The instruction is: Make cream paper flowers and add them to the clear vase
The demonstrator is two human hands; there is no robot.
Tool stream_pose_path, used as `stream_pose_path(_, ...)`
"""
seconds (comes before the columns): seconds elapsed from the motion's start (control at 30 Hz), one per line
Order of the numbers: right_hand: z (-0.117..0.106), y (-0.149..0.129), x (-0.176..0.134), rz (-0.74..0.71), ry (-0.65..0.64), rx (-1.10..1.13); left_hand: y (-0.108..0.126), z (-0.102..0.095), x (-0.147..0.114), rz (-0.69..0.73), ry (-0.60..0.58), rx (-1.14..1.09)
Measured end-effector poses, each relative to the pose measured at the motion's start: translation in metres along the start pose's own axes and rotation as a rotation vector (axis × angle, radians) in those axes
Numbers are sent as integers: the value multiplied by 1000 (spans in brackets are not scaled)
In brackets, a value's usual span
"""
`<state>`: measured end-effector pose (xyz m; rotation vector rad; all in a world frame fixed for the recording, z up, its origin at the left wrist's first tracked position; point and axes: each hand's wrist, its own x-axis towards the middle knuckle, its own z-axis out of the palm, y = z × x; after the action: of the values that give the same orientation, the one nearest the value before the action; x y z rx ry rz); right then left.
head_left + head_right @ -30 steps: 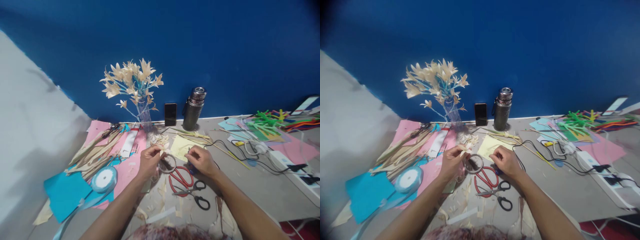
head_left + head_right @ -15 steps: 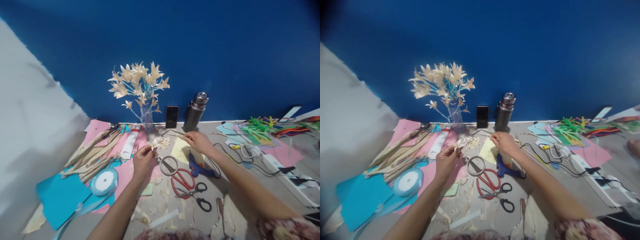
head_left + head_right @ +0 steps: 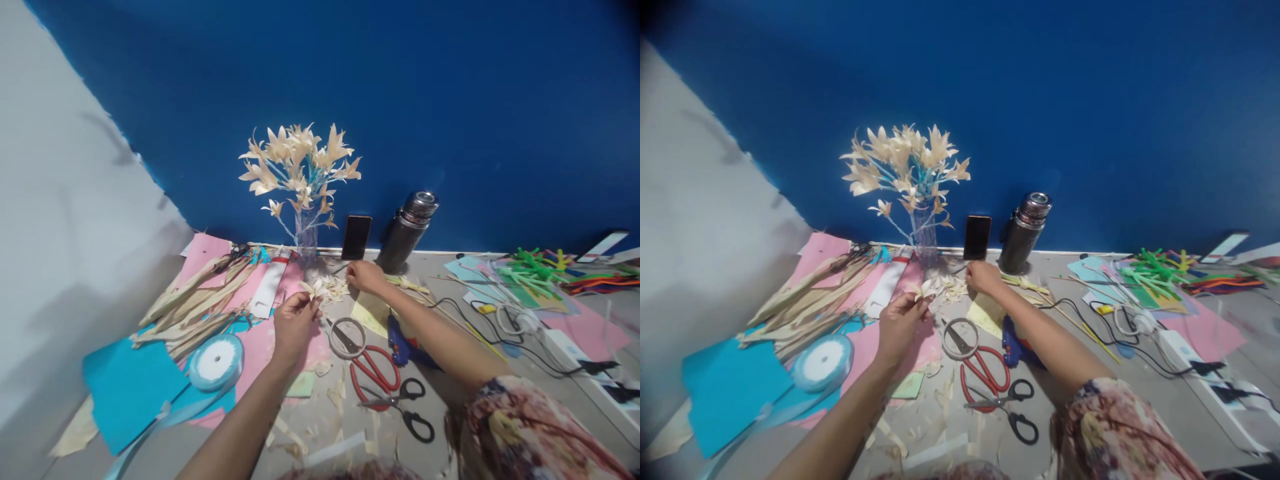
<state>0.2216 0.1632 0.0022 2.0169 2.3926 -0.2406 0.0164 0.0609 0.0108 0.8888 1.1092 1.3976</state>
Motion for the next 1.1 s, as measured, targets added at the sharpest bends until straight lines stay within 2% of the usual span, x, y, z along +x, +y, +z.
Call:
stream_pose_path(0.2,4,1,-3,-101,-10,-2,-6,1,2,-38,5,-8)
stream_pose_path(0.6,6,11,-6,-105,38,28,-11,0,2,-64,-2,-14)
stream_pose_path(0.83,6,7,-7,-179,28,69,-17,-2,5,-91,-5,-57)
stream_pose_path(1.1,16,8,3,-139,44,271,-20,-5,6,-86,-17,-38)
